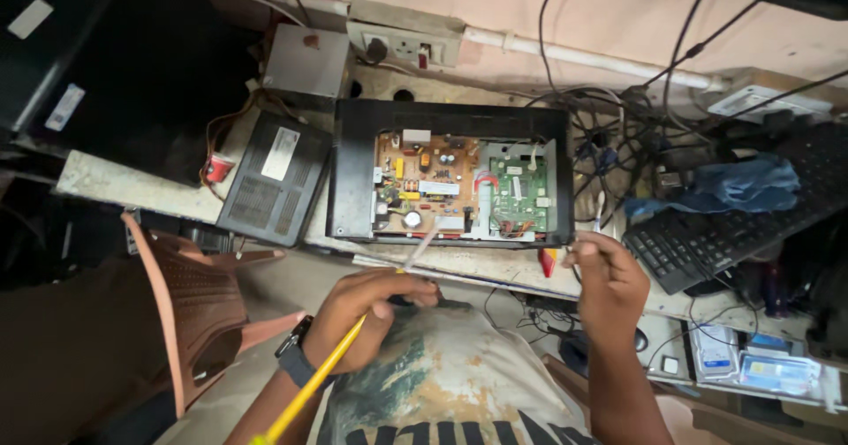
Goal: The person uses a yellow-handled screwdriver to loosen and tighten screws on an exposed circuit board inside an open electronic device. They also use a white pen-like tool to point at or touch components on the board while working at a cluttered workbench.
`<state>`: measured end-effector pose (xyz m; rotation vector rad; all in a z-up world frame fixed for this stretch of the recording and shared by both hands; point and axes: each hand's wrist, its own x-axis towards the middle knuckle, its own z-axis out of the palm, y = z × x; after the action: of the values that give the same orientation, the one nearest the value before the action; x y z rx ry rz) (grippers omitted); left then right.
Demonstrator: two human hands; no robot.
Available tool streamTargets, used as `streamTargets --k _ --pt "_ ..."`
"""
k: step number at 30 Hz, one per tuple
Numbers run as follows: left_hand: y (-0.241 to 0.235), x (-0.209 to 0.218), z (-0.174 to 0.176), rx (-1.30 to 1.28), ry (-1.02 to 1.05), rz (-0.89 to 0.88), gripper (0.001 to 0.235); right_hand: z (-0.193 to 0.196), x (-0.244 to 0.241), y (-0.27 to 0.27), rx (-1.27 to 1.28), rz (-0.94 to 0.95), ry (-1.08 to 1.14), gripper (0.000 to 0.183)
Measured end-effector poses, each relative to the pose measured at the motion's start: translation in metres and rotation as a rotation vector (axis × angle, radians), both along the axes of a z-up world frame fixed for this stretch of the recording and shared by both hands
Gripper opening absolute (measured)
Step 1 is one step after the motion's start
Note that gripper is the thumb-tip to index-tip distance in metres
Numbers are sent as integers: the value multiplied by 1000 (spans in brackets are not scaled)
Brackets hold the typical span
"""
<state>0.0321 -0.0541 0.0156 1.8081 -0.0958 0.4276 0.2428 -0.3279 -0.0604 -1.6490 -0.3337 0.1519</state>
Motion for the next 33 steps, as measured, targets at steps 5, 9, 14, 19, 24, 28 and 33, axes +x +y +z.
streamTargets --k 5,9,14,19,24,28,33 --pt "-7 4 6 -243 -22 -152 55 59 -14 44 266 225 210 21" --pt "-6 3 19 -280 -58 -222 54 78 -16 66 598 422 508 16" --pt "-8 6 30 -308 -128 -257 55 86 -19 78 743 561 708 14" --pt "-7 8 32 -259 -147 -251 53 91 -23 79 709 601 787 14" --pt "-6 9 35 -255 -158 -266 51 95 -25 81 756 667 824 14" --pt "-5 10 37 -229 -163 -260 50 93 -25 82 752 686 820 15" --pt "-1 12 38 -208 -161 -258 49 89 -21 81 692 657 768 15"
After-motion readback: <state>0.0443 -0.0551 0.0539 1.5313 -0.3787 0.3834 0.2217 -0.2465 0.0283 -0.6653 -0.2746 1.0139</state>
